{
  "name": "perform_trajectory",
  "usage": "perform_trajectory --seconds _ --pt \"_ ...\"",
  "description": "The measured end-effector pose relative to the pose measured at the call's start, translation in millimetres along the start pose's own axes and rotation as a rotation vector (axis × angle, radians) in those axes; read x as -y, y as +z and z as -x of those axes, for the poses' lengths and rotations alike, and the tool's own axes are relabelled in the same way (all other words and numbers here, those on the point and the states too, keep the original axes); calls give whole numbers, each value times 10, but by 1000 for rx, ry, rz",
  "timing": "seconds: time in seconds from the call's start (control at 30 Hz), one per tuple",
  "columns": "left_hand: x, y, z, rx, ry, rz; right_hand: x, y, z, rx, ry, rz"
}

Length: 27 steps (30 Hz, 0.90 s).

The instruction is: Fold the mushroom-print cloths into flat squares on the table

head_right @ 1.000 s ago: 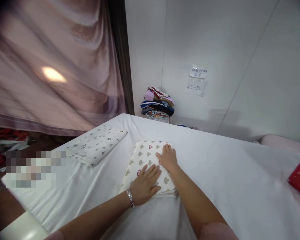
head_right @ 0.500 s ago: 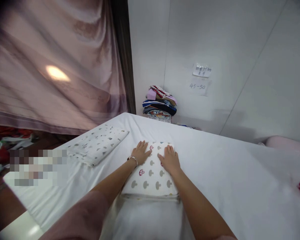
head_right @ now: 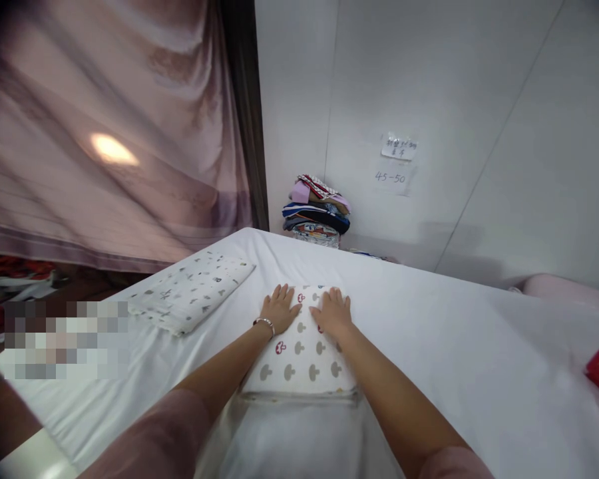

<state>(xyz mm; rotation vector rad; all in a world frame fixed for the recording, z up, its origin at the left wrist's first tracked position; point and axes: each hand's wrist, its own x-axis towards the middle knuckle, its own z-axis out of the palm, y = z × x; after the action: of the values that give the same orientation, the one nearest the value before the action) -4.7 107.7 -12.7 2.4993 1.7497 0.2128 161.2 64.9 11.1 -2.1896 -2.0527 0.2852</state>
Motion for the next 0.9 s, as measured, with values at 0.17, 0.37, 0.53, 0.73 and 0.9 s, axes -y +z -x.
perform_trajectory --seconds 0.17,0.37,0.53,0.73,0.9 --pt "-6 -7 31 -15 5 2 108 37 -178 -145 -100 4" --pt "-9 0 52 -11 35 0 -112 306 -265 -76 11 7" --pt "-5 11 56 -2 26 20 -113 308 -269 -74 6 5" --pt "-12 -82 31 22 33 -3 -90 253 -242 -44 16 -2" --pt "-95 -134 246 46 76 -27 -104 251 -222 -50 -4 -20"
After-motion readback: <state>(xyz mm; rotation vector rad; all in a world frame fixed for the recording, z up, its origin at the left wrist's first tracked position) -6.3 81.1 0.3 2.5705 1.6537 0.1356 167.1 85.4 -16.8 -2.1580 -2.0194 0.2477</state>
